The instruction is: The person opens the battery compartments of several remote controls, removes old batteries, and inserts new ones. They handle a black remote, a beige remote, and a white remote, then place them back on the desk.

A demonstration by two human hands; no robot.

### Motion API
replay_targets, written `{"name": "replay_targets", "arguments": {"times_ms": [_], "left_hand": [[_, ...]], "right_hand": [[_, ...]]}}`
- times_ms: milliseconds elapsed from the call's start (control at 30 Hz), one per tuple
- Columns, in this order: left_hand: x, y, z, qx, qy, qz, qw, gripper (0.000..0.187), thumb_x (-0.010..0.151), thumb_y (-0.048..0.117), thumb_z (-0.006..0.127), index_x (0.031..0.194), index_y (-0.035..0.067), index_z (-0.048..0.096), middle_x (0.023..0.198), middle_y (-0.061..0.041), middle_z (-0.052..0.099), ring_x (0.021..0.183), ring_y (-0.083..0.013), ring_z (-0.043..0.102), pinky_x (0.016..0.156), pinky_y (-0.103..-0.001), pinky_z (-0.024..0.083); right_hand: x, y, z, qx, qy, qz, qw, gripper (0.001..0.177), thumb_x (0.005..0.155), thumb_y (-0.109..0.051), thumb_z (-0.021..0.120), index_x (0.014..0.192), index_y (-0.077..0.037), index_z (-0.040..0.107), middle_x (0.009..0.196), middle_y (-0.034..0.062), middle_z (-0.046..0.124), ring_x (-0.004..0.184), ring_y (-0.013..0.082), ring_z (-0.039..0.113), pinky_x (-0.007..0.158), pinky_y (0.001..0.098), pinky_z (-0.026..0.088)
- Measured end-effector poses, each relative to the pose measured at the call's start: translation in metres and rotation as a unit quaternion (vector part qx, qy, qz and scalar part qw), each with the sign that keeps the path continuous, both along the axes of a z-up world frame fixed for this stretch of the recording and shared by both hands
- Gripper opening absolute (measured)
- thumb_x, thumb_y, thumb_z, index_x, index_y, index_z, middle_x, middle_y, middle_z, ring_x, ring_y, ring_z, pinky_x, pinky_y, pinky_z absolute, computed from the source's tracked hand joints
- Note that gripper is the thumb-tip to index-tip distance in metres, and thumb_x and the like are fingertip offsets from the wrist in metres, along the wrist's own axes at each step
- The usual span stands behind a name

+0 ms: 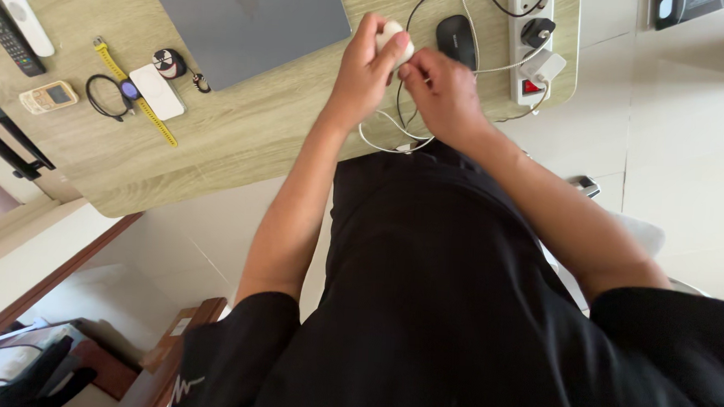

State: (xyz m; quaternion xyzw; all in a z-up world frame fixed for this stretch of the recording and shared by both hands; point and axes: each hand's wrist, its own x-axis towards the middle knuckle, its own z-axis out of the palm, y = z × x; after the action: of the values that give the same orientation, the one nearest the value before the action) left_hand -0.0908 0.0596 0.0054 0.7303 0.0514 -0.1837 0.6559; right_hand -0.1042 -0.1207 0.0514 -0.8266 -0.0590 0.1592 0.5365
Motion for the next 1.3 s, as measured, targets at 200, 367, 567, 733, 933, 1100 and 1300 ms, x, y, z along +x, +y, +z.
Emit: {"name": "replay_targets", "arguments": {"times_ms": [200, 367, 567, 733, 933, 1100, 1300], "left_hand": [[0.067, 0.049, -0.060, 0.168, -0.062, 0.060, 0.982, 0.031, 0.105, 0.037, 0.069, 0.108, 0.007, 0.062, 0.080, -0.009, 0.066, 0.066, -0.0175, 0.063, 0.062, -0.036, 0.053], [0.068, 0.035, -0.094, 0.324, -0.205, -0.033, 0.923, 0.033, 0.089, 0.024, 0.083, 0.104, 0.007, 0.058, 0.093, -0.014, 0.067, 0.082, -0.0359, 0.067, 0.069, -0.048, 0.052], [0.064, 0.014, -0.093, 0.390, -0.092, -0.054, 0.914, 0.032, 0.084, 0.020, 0.084, 0.105, 0.011, 0.061, 0.105, -0.014, 0.061, 0.094, -0.0357, 0.066, 0.077, -0.047, 0.053], [0.063, 0.013, -0.090, 0.379, -0.119, -0.020, 0.917, 0.038, 0.082, 0.019, 0.085, 0.110, 0.010, 0.060, 0.113, -0.016, 0.061, 0.096, -0.0371, 0.066, 0.078, -0.047, 0.054], [0.060, 0.016, -0.100, 0.407, -0.158, -0.020, 0.899, 0.048, 0.085, 0.018, 0.083, 0.124, 0.010, 0.057, 0.118, -0.015, 0.064, 0.107, -0.0381, 0.064, 0.089, -0.048, 0.053], [0.045, 0.014, -0.099, 0.420, -0.224, 0.036, 0.879, 0.055, 0.084, 0.020, 0.080, 0.129, 0.006, 0.051, 0.120, -0.021, 0.059, 0.108, -0.0432, 0.059, 0.088, -0.050, 0.052], [-0.035, 0.005, -0.057, 0.344, -0.208, 0.051, 0.914, 0.029, 0.099, 0.023, 0.066, 0.122, 0.008, 0.057, 0.112, -0.015, 0.062, 0.105, -0.0357, 0.061, 0.087, -0.046, 0.052]], "right_hand": [[-0.034, -0.023, 0.015, 0.040, 0.045, 0.005, 0.998, 0.014, 0.106, -0.016, 0.065, 0.102, -0.002, 0.069, 0.090, 0.0099, 0.070, 0.078, 0.0217, 0.068, 0.070, 0.0333, 0.053], [-0.046, -0.039, 0.027, 0.059, 0.041, 0.004, 0.997, 0.011, 0.104, -0.012, 0.067, 0.107, -0.003, 0.073, 0.101, 0.0101, 0.069, 0.090, 0.0208, 0.068, 0.076, 0.0308, 0.056], [-0.048, -0.049, 0.034, 0.036, 0.049, -0.015, 0.998, 0.011, 0.102, -0.011, 0.068, 0.106, -0.004, 0.076, 0.101, 0.0084, 0.070, 0.090, 0.0198, 0.067, 0.075, 0.0301, 0.055], [-0.053, -0.051, 0.034, 0.039, 0.077, -0.003, 0.996, 0.012, 0.106, -0.012, 0.067, 0.107, -0.003, 0.075, 0.102, 0.0065, 0.072, 0.091, 0.0185, 0.066, 0.079, 0.0308, 0.052], [-0.054, -0.047, 0.031, 0.049, 0.092, 0.018, 0.994, 0.015, 0.103, -0.014, 0.067, 0.109, -0.004, 0.076, 0.101, 0.0074, 0.071, 0.092, 0.0172, 0.067, 0.076, 0.0298, 0.053], [-0.056, -0.044, 0.030, 0.031, 0.065, 0.032, 0.997, 0.013, 0.107, -0.012, 0.066, 0.110, -0.002, 0.076, 0.097, 0.0088, 0.069, 0.088, 0.0172, 0.063, 0.076, 0.0312, 0.051], [-0.054, -0.036, 0.018, 0.101, 0.199, 0.002, 0.975, 0.020, 0.110, -0.018, 0.059, 0.112, -0.001, 0.070, 0.097, 0.0038, 0.068, 0.082, 0.0092, 0.066, 0.075, 0.0239, 0.055]]}}
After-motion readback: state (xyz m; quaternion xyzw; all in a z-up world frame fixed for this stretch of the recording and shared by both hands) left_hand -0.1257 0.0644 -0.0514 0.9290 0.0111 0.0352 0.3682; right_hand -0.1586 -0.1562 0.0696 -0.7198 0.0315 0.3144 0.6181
